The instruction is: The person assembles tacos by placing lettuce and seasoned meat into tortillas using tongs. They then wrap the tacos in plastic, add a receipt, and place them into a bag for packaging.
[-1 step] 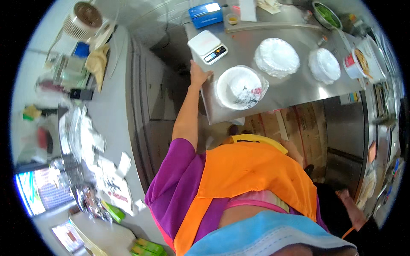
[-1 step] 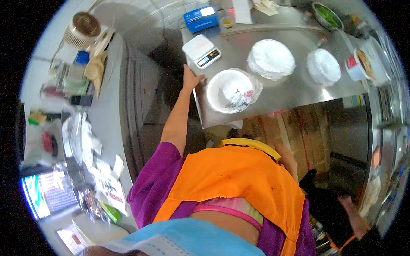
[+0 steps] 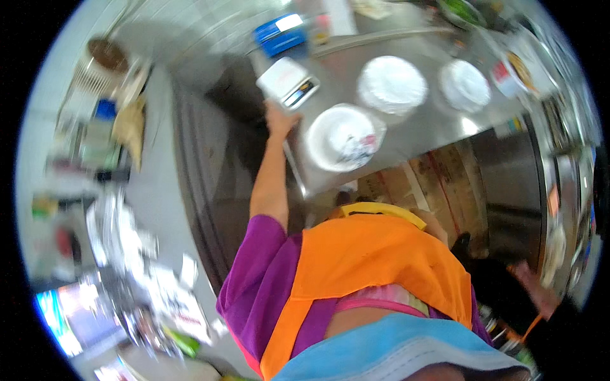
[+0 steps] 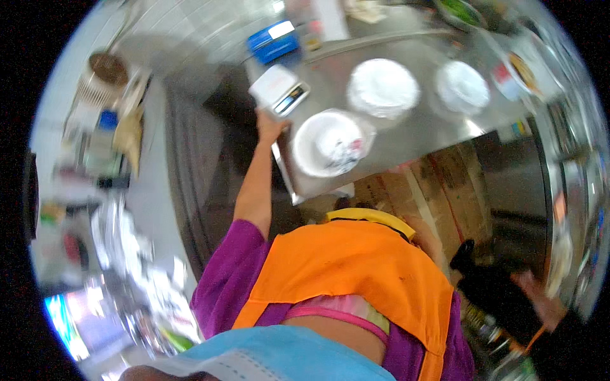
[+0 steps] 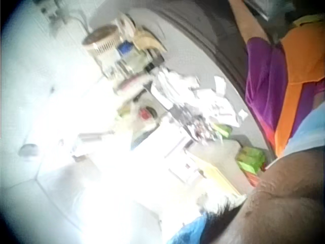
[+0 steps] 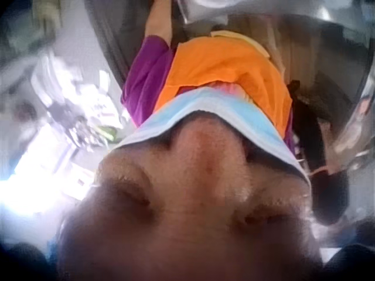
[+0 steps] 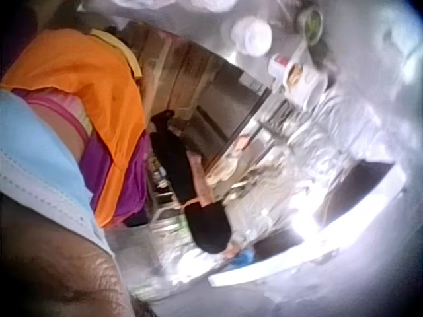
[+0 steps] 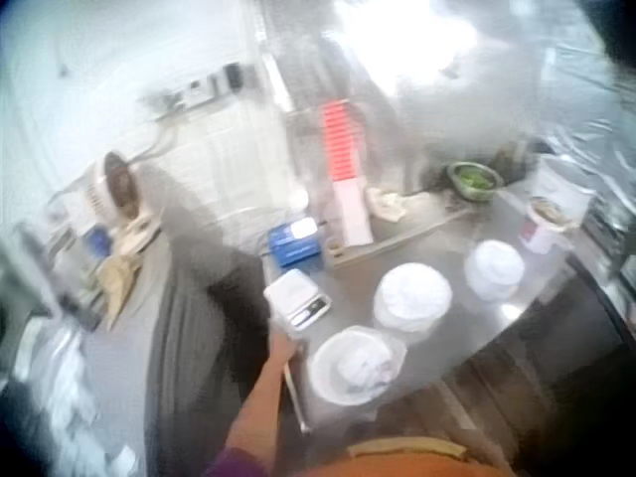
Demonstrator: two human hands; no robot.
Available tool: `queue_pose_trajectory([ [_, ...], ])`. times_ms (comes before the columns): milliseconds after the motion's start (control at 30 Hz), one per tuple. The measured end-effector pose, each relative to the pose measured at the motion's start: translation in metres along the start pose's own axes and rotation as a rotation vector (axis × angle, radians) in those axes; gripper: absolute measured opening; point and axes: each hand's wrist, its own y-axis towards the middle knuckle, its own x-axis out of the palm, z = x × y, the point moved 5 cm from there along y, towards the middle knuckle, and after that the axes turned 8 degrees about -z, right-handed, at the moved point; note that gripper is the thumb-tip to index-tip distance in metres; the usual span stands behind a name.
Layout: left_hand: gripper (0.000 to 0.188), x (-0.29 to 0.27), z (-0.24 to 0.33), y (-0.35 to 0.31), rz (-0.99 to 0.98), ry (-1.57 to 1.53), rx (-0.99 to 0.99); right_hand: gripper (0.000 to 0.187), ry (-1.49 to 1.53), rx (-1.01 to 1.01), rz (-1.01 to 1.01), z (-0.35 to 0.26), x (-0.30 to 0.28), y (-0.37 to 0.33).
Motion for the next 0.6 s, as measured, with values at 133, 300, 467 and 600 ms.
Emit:
queue_pose_trajectory([
  [133, 0.110, 0.000, 0.004, 0.039, 0.139, 0.137, 0.176, 0.038, 0.183, 0.145, -0.004, -0.008, 0.024, -0.020],
  [300, 0.115, -0.002, -0.005, 0.065, -0.048, 0.072, 0.264, 0.038, 0.364, 0.176, -0.024, -0.038, 0.027, -0.027],
  [467, 0.110, -0.005, -0.001, 0.081, -0.178, -0.038, 0.356, 0.037, 0.496, 0.172, 0.000, -0.062, 0.021, -0.029],
  [600, 0.099, 0.000, 0.001, 0.055, -0.172, -0.208, 0.260, 0.037, 0.600, 0.224, 0.118, -0.052, 0.015, -0.040],
])
